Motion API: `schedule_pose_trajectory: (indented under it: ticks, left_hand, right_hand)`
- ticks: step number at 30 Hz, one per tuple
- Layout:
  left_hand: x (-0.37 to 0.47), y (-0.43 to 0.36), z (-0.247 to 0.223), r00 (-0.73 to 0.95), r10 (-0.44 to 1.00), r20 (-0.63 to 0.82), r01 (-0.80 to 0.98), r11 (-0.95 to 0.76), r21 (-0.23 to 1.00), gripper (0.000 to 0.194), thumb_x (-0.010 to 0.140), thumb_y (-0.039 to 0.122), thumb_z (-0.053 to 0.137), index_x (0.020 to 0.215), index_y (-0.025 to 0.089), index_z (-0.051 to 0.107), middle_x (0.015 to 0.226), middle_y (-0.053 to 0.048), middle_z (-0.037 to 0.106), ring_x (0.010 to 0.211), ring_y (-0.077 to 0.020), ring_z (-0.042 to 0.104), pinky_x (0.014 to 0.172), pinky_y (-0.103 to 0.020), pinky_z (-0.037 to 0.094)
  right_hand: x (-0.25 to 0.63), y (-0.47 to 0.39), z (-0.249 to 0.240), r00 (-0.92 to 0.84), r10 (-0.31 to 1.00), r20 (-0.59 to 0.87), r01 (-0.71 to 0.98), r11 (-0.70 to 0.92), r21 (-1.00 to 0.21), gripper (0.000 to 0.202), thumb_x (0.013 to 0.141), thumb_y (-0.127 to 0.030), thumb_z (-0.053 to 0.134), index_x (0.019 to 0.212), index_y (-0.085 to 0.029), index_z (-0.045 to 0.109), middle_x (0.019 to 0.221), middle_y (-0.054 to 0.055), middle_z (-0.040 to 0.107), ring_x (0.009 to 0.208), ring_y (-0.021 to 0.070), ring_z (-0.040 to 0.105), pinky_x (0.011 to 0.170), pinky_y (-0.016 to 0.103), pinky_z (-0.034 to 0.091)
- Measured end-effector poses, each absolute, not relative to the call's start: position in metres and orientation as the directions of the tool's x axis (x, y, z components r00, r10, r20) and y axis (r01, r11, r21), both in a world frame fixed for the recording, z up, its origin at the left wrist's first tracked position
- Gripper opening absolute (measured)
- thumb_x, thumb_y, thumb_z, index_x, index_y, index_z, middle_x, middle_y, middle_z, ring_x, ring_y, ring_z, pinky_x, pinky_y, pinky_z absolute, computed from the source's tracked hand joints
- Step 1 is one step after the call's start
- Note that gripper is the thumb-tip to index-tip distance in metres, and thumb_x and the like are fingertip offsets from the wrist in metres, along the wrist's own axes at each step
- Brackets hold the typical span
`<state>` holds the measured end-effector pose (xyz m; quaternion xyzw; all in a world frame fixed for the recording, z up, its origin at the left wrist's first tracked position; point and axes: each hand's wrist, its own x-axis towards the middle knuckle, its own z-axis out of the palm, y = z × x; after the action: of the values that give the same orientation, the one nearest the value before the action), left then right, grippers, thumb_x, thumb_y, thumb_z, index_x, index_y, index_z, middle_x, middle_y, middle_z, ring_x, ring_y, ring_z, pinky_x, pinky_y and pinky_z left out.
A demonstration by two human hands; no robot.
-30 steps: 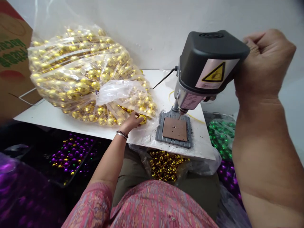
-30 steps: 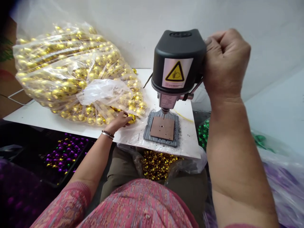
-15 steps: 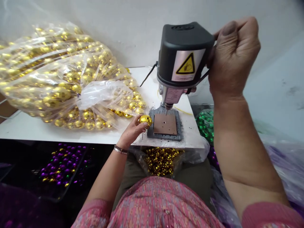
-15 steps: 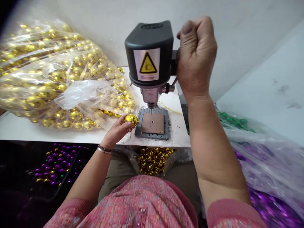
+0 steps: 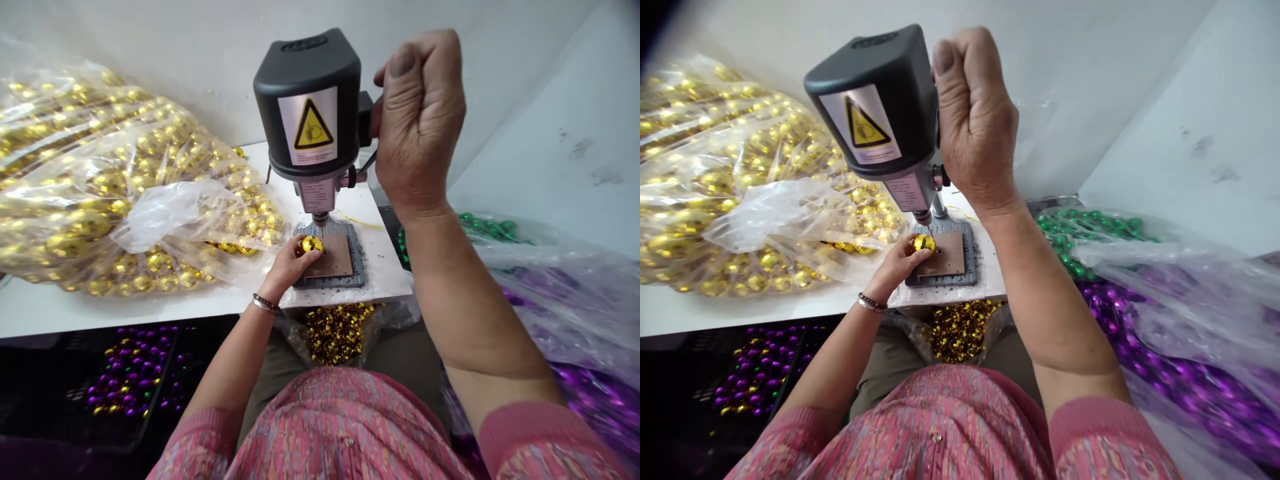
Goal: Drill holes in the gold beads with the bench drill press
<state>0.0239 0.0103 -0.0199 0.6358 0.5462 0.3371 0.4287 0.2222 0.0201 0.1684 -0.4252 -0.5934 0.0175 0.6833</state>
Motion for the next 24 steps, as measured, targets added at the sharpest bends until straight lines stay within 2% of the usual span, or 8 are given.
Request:
schedule_pose_trajectory:
  ticks: [4,6,10,14,18,22,24]
  left_hand:
    - [0.026,0.013,-0.020,0.166,0.984,-0.069,0.428,-0.009,0.904,0.049,0.075,0.035,0.082,0.120,0.018,0.069,0.103,-0.008,0.076,0.092,-0.0205,0.068,0.086,-0.033,0.057]
    - [0.028,0.013,-0.019,0.166,0.984,-0.067,0.440,-0.013,0.898,0.048,0.075,0.034,0.082,0.118,0.018,0.070,0.103,-0.007,0.076,0.091,-0.0204,0.067,0.086,-0.034,0.057]
    - [0.030,0.011,-0.015,0.164,0.984,-0.063,0.502,-0.028,0.864,0.053,0.075,0.036,0.082,0.123,0.018,0.069,0.105,-0.008,0.076,0.090,-0.0211,0.068,0.084,-0.034,0.056]
    - [0.038,0.010,-0.007,0.167,0.984,-0.062,0.631,-0.059,0.774,0.063,0.073,0.033,0.084,0.132,0.017,0.067,0.106,-0.008,0.076,0.089,-0.0222,0.068,0.086,-0.036,0.056]
    - [0.048,0.012,-0.004,0.195,0.979,-0.053,0.666,-0.092,0.740,0.072,0.070,0.027,0.086,0.139,0.017,0.066,0.115,-0.009,0.076,0.100,-0.0261,0.071,0.095,-0.039,0.055]
    - [0.052,0.016,-0.008,0.224,0.971,-0.084,0.610,-0.072,0.789,0.076,0.070,0.027,0.087,0.142,0.018,0.065,0.110,-0.007,0.077,0.104,-0.0275,0.072,0.097,-0.039,0.056]
    - [0.051,0.018,-0.012,0.225,0.970,-0.092,0.584,-0.059,0.810,0.077,0.069,0.026,0.087,0.143,0.018,0.065,0.109,-0.007,0.078,0.105,-0.0280,0.072,0.098,-0.040,0.056]
  right_hand:
    - [0.223,0.030,0.185,0.294,0.644,0.706,0.541,0.497,-0.678,0.025,0.106,-0.025,0.035,0.082,-0.022,0.030,0.082,-0.004,0.044,0.072,0.0012,0.041,0.087,0.011,0.044]
    - [0.223,0.035,0.194,0.307,0.692,0.654,0.572,0.415,-0.707,0.026,0.106,-0.024,0.038,0.081,-0.021,0.030,0.087,-0.003,0.052,0.075,0.0005,0.042,0.087,0.009,0.041]
    - [0.224,0.044,0.205,0.328,0.757,0.565,0.596,0.298,-0.745,0.025,0.106,-0.023,0.036,0.082,-0.020,0.036,0.102,0.000,0.065,0.088,-0.0008,0.052,0.090,0.009,0.038]
    - [0.224,0.048,0.203,0.329,0.747,0.578,0.599,0.307,-0.739,0.022,0.107,-0.024,0.034,0.087,-0.018,0.042,0.107,0.001,0.067,0.095,0.0002,0.058,0.093,0.011,0.040]
    - [0.226,0.048,0.199,0.324,0.740,0.590,0.579,0.338,-0.742,0.023,0.107,-0.023,0.033,0.086,-0.019,0.042,0.104,0.001,0.066,0.096,-0.0008,0.058,0.097,0.010,0.040]
    - [0.226,0.047,0.199,0.299,0.745,0.597,0.581,0.354,-0.733,0.028,0.106,-0.025,0.036,0.079,-0.022,0.032,0.092,-0.003,0.059,0.075,0.0014,0.042,0.091,0.010,0.042]
    - [0.226,0.047,0.199,0.299,0.740,0.603,0.587,0.356,-0.727,0.029,0.106,-0.025,0.037,0.078,-0.022,0.029,0.084,-0.004,0.052,0.072,0.0018,0.038,0.087,0.011,0.041]
